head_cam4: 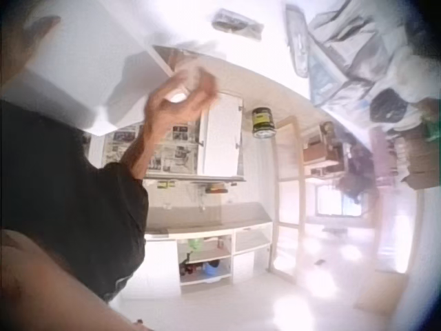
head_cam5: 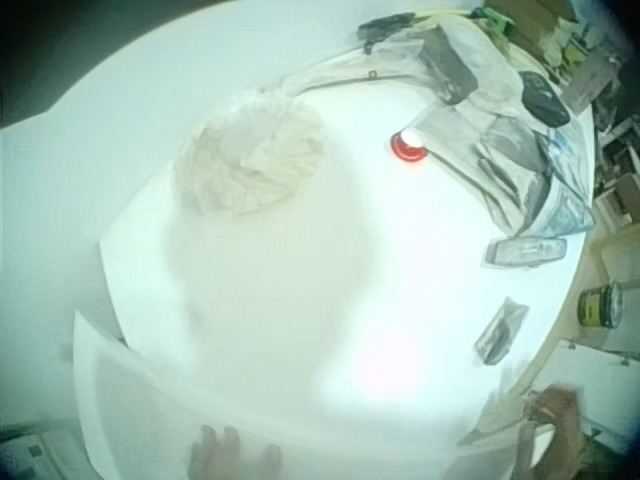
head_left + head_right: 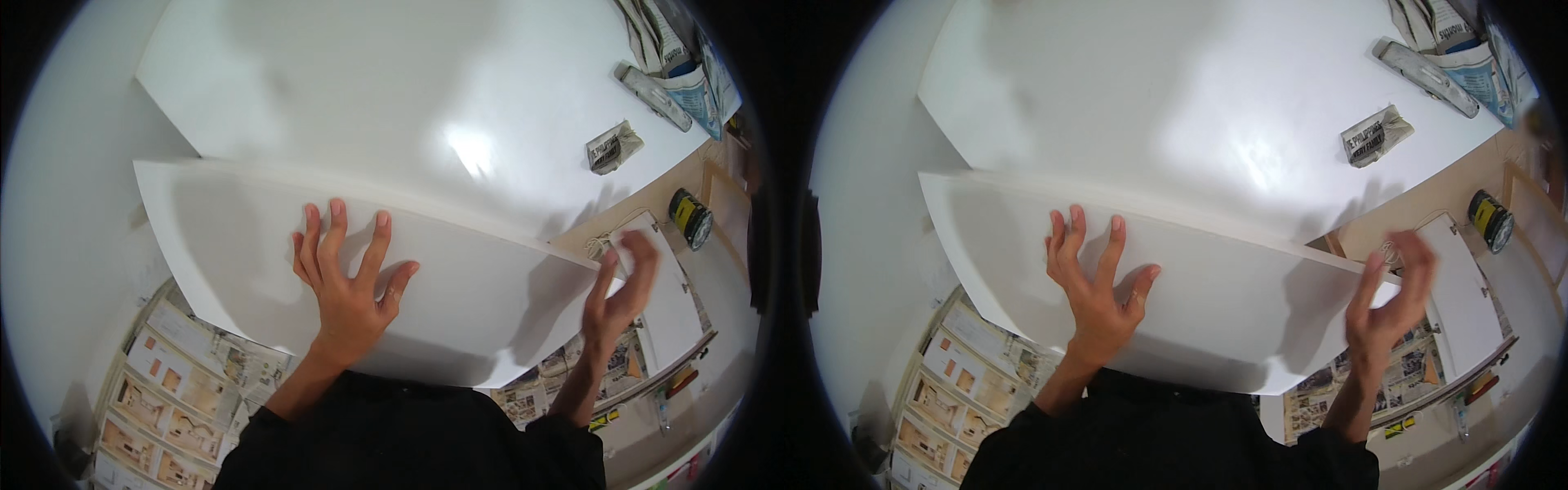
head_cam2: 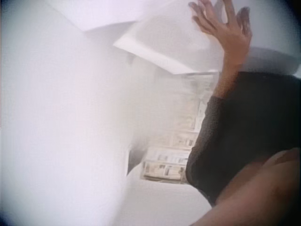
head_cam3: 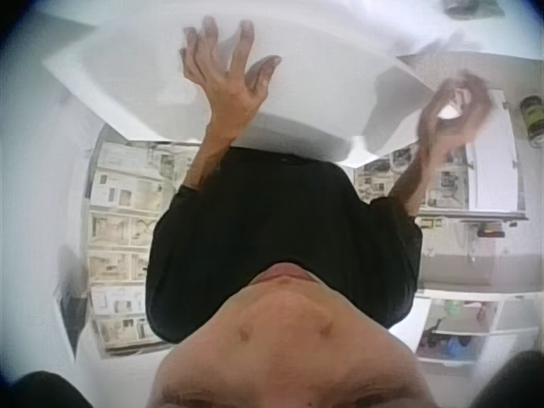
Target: The person handles a white cabinet door, wiping its surface with a cloth and using a utility knife to trim an edge. They then move to a bathroom area and place a putty knife into a sink. The scene includes other workers in the background.
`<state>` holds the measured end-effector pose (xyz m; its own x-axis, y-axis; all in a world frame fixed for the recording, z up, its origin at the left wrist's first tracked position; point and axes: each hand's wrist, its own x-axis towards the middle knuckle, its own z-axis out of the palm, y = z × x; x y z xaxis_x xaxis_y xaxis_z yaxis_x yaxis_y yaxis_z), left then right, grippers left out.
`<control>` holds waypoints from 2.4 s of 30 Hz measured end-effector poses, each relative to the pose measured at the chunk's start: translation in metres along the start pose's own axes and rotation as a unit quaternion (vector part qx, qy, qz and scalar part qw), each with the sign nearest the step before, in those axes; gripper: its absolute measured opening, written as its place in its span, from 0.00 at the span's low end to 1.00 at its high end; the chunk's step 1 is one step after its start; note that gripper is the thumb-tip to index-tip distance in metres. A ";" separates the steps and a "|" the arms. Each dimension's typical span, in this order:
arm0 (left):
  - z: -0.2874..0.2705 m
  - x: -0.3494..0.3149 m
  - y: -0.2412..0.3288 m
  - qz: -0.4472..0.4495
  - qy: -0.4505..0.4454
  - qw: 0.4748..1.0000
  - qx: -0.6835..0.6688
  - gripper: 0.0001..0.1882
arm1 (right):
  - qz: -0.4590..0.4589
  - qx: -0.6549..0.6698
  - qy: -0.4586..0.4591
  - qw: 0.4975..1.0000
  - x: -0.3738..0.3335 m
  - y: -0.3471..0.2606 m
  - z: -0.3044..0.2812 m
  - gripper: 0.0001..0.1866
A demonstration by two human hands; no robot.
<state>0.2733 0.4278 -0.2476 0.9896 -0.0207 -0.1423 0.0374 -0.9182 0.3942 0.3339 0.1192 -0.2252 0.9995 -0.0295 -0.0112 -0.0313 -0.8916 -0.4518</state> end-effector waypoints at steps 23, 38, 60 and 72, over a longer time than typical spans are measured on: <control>-0.010 0.025 -0.021 0.001 0.059 0.986 -0.153 0.44 | -0.093 0.271 -0.195 0.938 0.051 -0.139 0.097 0.12; -0.026 0.040 -0.019 0.015 -0.042 0.998 -0.050 0.41 | -0.192 0.222 -0.267 0.918 0.048 -0.131 0.090 0.14; -0.028 0.049 -0.029 0.042 -0.049 0.996 -0.055 0.39 | -0.051 0.142 -0.038 0.988 0.125 -0.045 0.027 0.14; -0.030 0.055 -0.027 0.014 -0.049 0.993 -0.104 0.40 | 0.332 0.667 -0.035 0.666 0.092 -0.182 0.113 0.09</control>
<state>0.3304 0.4637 -0.2389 0.9729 -0.0935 -0.2117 0.0470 -0.8159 0.5763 0.4321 0.3297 -0.2444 0.7657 -0.1547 -0.6244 -0.4827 0.5035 -0.7166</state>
